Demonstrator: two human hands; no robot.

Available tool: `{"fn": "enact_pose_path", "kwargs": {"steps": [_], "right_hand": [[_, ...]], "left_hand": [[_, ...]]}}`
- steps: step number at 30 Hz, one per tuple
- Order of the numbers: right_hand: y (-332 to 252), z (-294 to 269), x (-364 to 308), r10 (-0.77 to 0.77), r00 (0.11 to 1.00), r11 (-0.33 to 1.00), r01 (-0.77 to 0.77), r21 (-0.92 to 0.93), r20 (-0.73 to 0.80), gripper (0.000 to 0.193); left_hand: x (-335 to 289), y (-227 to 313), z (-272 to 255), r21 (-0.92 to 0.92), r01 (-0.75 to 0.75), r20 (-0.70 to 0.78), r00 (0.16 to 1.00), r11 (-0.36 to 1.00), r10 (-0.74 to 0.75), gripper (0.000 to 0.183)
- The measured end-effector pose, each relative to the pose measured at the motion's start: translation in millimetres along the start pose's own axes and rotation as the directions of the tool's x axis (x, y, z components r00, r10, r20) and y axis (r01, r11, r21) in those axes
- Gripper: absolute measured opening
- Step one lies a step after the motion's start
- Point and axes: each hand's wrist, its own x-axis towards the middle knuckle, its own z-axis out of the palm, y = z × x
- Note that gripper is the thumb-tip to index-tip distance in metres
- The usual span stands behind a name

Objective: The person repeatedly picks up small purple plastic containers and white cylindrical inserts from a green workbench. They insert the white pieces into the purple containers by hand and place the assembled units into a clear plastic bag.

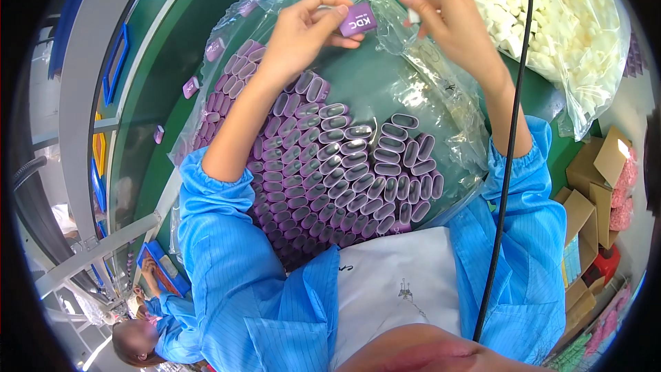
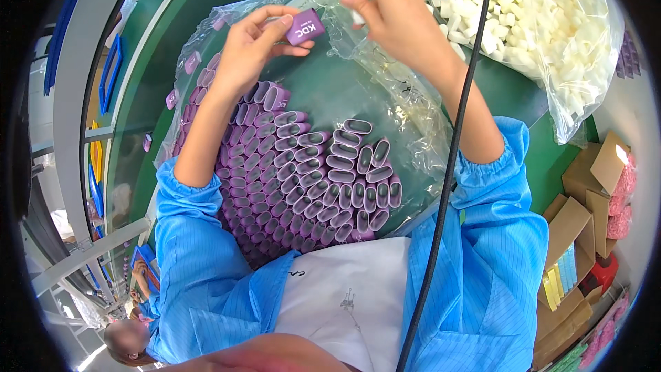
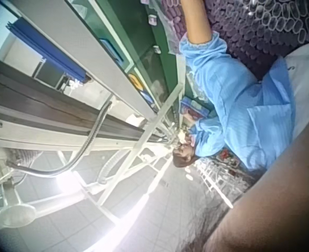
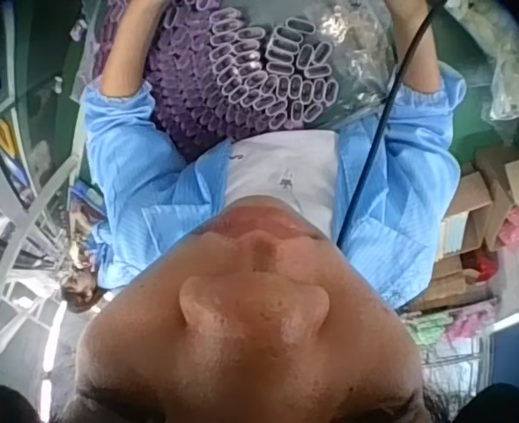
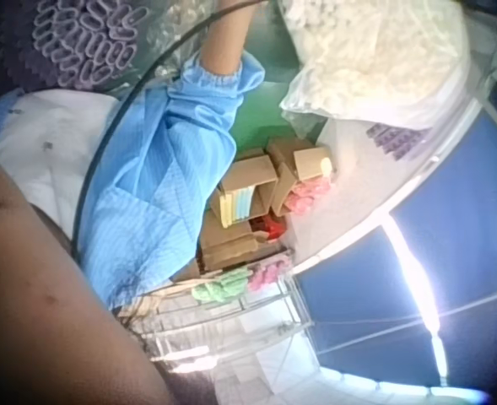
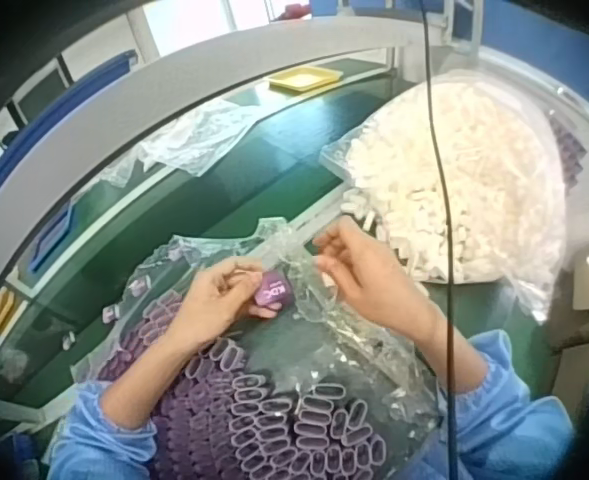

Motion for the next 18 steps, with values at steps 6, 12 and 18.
{"fn": "enact_pose_path", "kwargs": {"steps": [6,12,18], "right_hand": [[34.5,23.1,-1.0,-0.089,0.992,0.975,0.068,0.210,0.088,0.021],[36.8,30.4,-3.6,-0.119,0.993,0.961,0.122,0.247,-0.025,0.024],[29.9,26.9,-4.8,-0.346,0.938,0.936,0.345,-0.066,-0.019,0.019]], "left_hand": [[2.8,-20.3,13.2,-0.216,-0.100,-0.018,0.995,0.971,0.099,0.033],[0.4,-19.0,10.9,-0.041,-0.101,-0.104,0.990,0.994,0.096,0.030],[2.4,-25.2,8.7,0.001,-0.165,-0.171,0.972,0.986,0.163,0.028]]}}
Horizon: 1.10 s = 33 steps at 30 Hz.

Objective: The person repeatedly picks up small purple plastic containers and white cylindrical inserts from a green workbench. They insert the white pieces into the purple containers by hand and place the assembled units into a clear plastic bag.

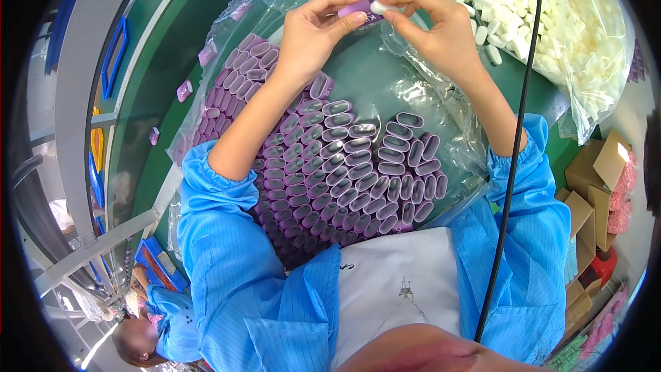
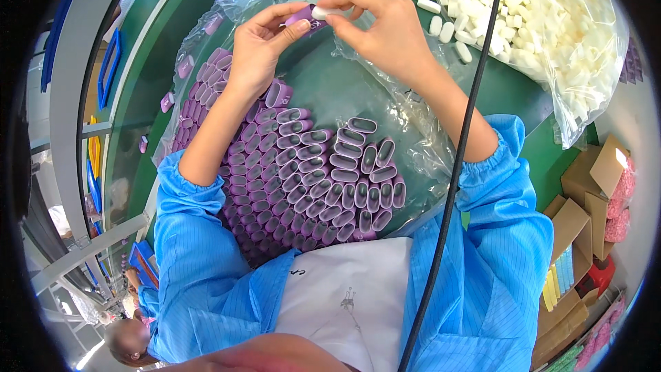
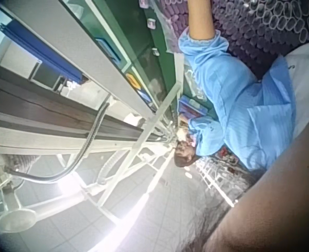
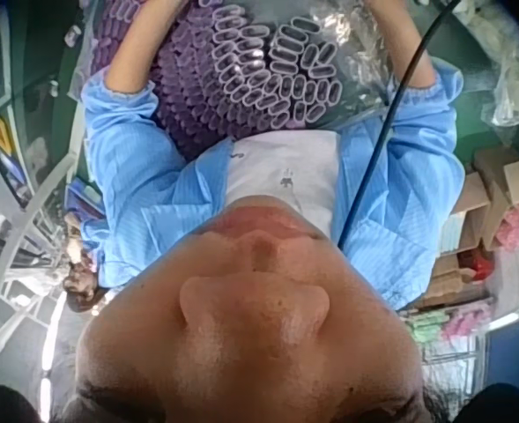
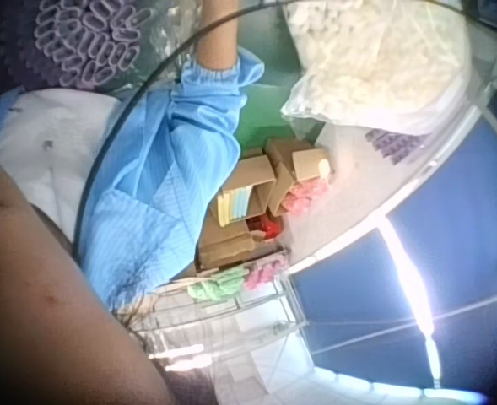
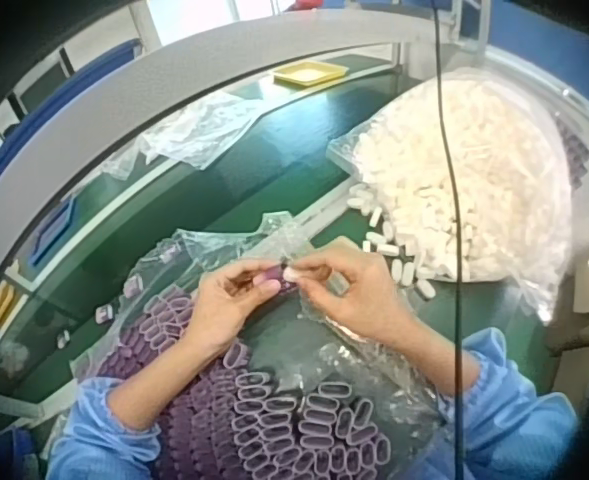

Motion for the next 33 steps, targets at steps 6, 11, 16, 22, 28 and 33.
{"fn": "enact_pose_path", "kwargs": {"steps": [6,11,16,22,28,33], "right_hand": [[1.6,7.3,-1.6,0.007,0.998,0.992,0.001,0.128,-0.065,0.019],[7.0,9.9,0.1,-0.036,0.996,0.973,0.054,0.226,-0.084,0.016],[2.9,5.1,3.9,-0.112,0.980,0.976,0.140,0.168,-0.167,0.014],[3.2,-3.0,4.8,-0.192,0.980,0.975,0.198,0.104,-0.058,0.014],[-2.8,5.0,0.2,-0.165,0.978,0.984,0.172,0.040,-0.131,0.012],[-0.7,10.4,-0.9,-0.270,0.953,0.962,0.274,0.010,-0.138,0.013]], "left_hand": [[-3.4,1.1,2.3,0.067,-0.078,-0.010,0.997,0.995,0.079,0.027],[-2.5,-0.1,3.8,0.104,-0.189,0.041,0.982,0.976,0.186,0.025],[-8.9,4.3,12.2,-0.001,-0.092,0.018,0.996,0.996,0.092,0.026],[-1.5,-2.6,1.8,-0.194,-0.051,-0.037,0.998,0.980,0.044,0.026],[-5.3,7.6,7.2,-0.102,-0.050,-0.059,0.997,0.994,0.044,0.026],[-6.5,0.3,6.5,-0.188,-0.060,-0.102,0.994,0.980,0.042,0.026]]}}
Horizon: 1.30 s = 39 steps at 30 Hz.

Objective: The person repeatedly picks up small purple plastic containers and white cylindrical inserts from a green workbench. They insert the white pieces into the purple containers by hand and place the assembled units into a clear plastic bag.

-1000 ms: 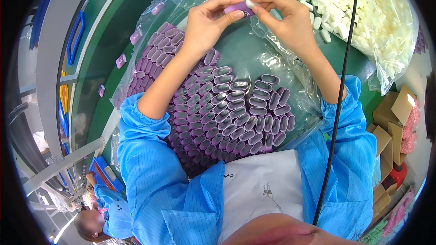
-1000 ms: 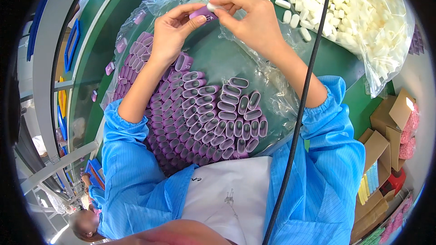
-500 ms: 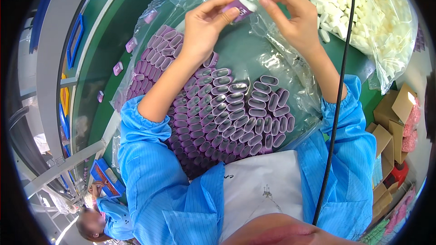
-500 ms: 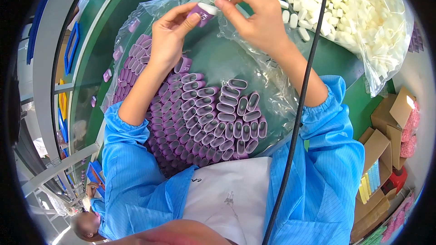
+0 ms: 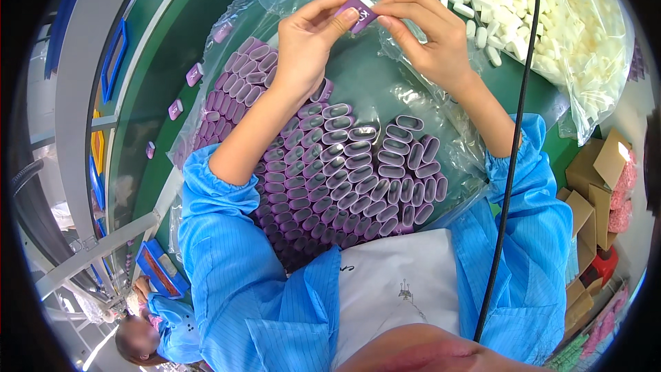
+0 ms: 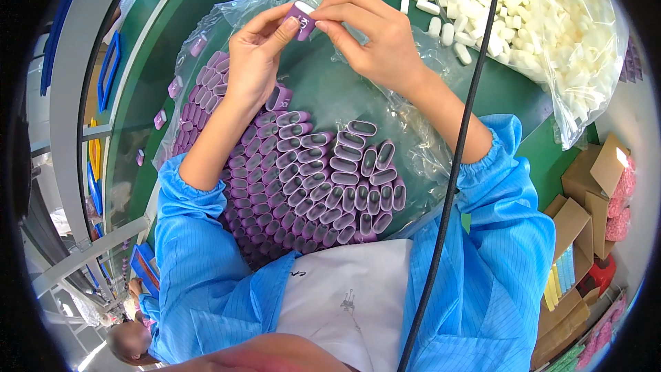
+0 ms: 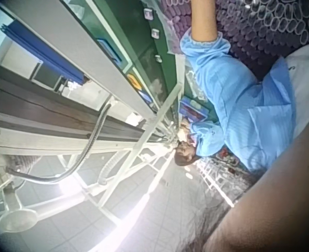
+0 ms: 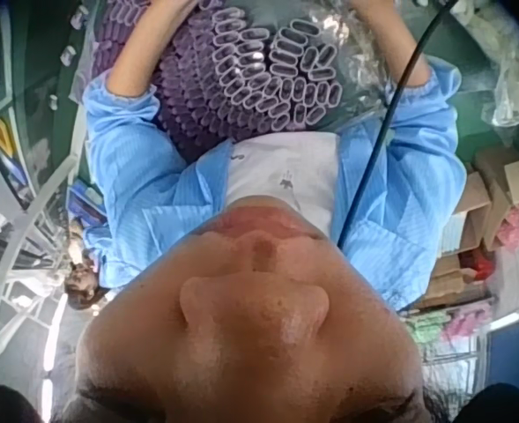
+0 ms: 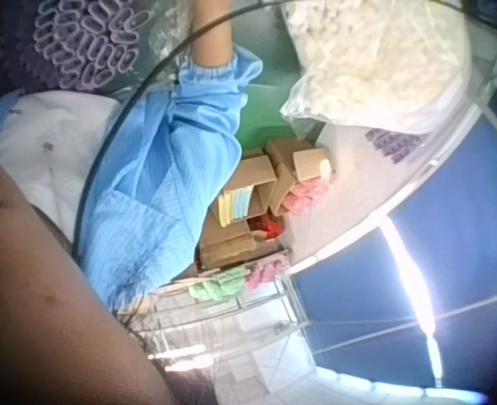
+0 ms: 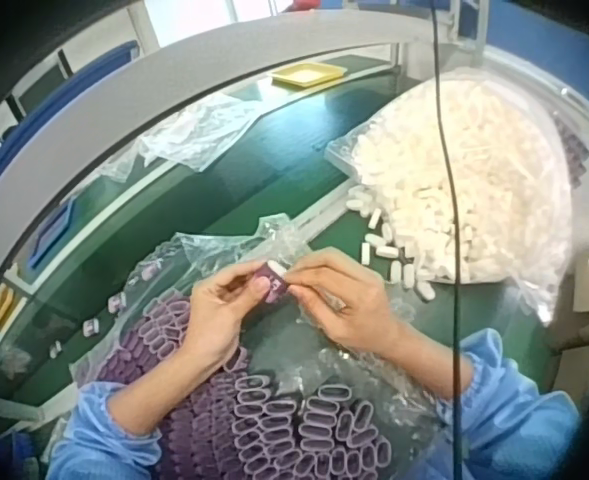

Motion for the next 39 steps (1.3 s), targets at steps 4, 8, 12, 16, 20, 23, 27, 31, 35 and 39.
{"fn": "enact_pose_path", "kwargs": {"steps": [4,8,12,16,20,23,27,31,35,39], "right_hand": [[1.1,-4.6,1.2,0.080,0.996,0.996,-0.078,0.045,-0.039,0.010],[40.3,-41.8,11.7,0.221,0.952,0.944,-0.263,-0.198,-0.211,0.012],[47.9,-68.5,14.8,0.584,0.811,0.679,-0.515,-0.523,-0.039,0.023],[52.7,-49.4,0.0,0.530,0.847,0.545,-0.304,-0.782,0.040,0.024],[45.3,-32.7,-2.8,0.480,0.871,0.554,-0.208,-0.806,0.104,0.018],[44.8,-34.6,-3.6,0.433,0.877,0.651,-0.142,-0.746,0.211,0.014],[48.6,-37.4,-7.5,0.371,0.896,0.675,-0.080,-0.733,0.243,0.012],[47.5,-32.7,-4.5,0.278,0.950,0.770,-0.133,-0.624,0.141,0.012],[22.6,-27.2,8.3,0.265,0.964,0.918,-0.250,-0.307,0.008,0.015],[15.3,-19.0,5.4,0.238,0.971,0.961,-0.230,-0.153,0.037,0.014]], "left_hand": [[8.1,6.9,-3.0,-0.037,0.066,-0.007,0.998,0.997,-0.067,0.027],[62.0,34.3,-47.6,0.531,-0.076,-0.026,0.994,0.844,0.106,0.031],[138.5,7.1,-129.8,0.824,0.046,-0.048,0.999,0.564,-0.011,0.037],[142.9,-9.6,-142.7,0.990,0.026,-0.016,0.998,0.142,-0.068,0.038],[108.1,6.9,-113.9,0.970,-0.230,0.240,0.888,-0.074,0.392,0.028],[42.9,58.9,-51.1,0.906,-0.372,0.357,0.928,0.203,0.108,0.024],[-10.5,60.8,-24.5,0.839,-0.529,0.543,0.809,0.127,-0.225,0.023],[-17.7,58.6,-25.8,0.822,-0.558,0.557,0.750,0.110,-0.356,0.022],[-12.8,56.9,-23.1,0.837,-0.493,0.545,0.795,0.239,-0.267,0.018],[-13.2,60.0,-22.6,0.815,-0.523,0.579,0.746,0.250,-0.329,0.019]]}}
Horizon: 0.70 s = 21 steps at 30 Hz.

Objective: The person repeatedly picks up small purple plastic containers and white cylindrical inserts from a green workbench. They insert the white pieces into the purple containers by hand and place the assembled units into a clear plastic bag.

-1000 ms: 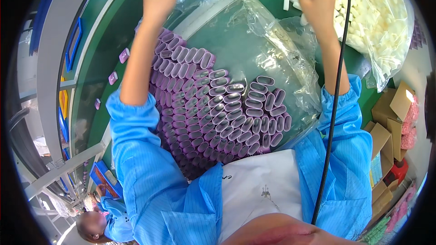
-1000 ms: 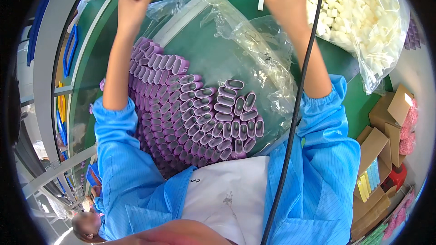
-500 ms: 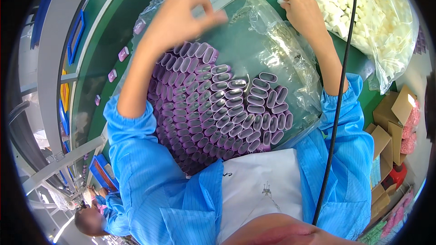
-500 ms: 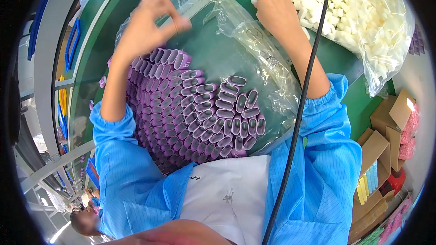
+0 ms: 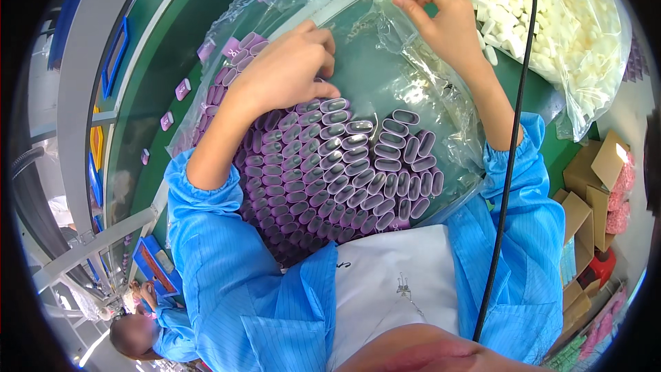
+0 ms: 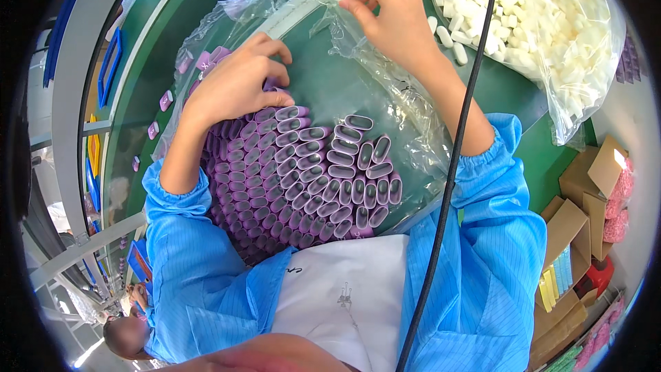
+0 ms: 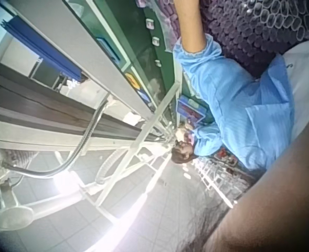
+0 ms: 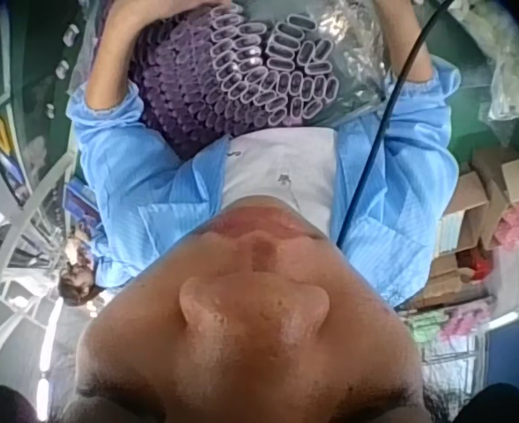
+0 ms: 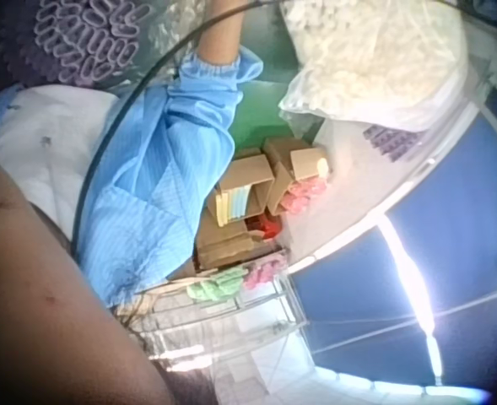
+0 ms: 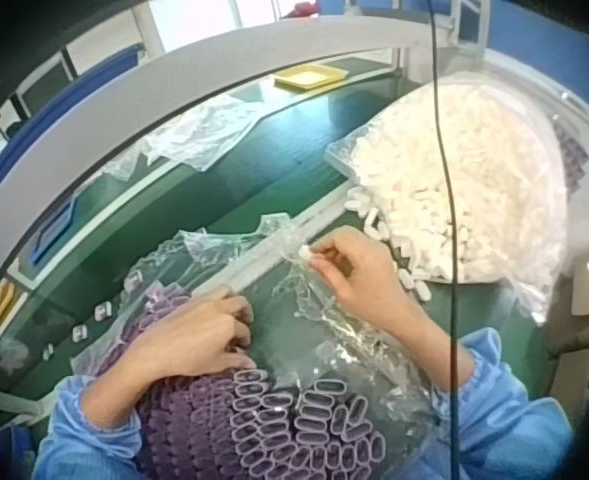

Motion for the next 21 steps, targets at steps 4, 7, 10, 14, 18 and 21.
{"fn": "enact_pose_path", "kwargs": {"steps": [4,7,10,14,18,21], "right_hand": [[1.3,3.8,-2.5,-0.006,0.998,1.000,0.006,0.006,0.062,0.015],[-2.0,4.8,-3.5,-0.003,0.998,0.999,0.000,0.046,0.058,0.016],[-9.7,6.3,-4.8,-0.005,0.999,0.985,-0.003,0.174,0.047,0.017],[-18.3,8.4,-8.6,0.017,0.995,0.932,-0.051,0.359,0.098,0.016],[-18.8,13.6,-11.2,0.079,0.995,0.888,-0.101,0.449,0.067,0.014],[-16.5,14.3,-12.6,0.065,0.995,0.908,-0.092,0.408,0.080,0.013]], "left_hand": [[-6.1,0.8,2.8,0.133,0.046,0.117,0.991,0.990,-0.061,0.019],[-2.8,-0.2,0.9,0.134,0.023,0.131,0.991,0.991,-0.041,0.018],[4.5,-2.0,-4.9,-0.006,0.008,0.051,0.999,1.000,-0.007,0.019],[17.8,-7.8,4.4,-0.724,0.057,-0.203,0.935,0.688,-0.292,0.022],[32.4,-7.2,26.1,-0.880,-0.158,-0.368,0.825,0.449,-0.429,0.031],[32.1,-7.6,31.2,-0.797,-0.174,-0.424,0.844,0.579,-0.330,0.029]]}}
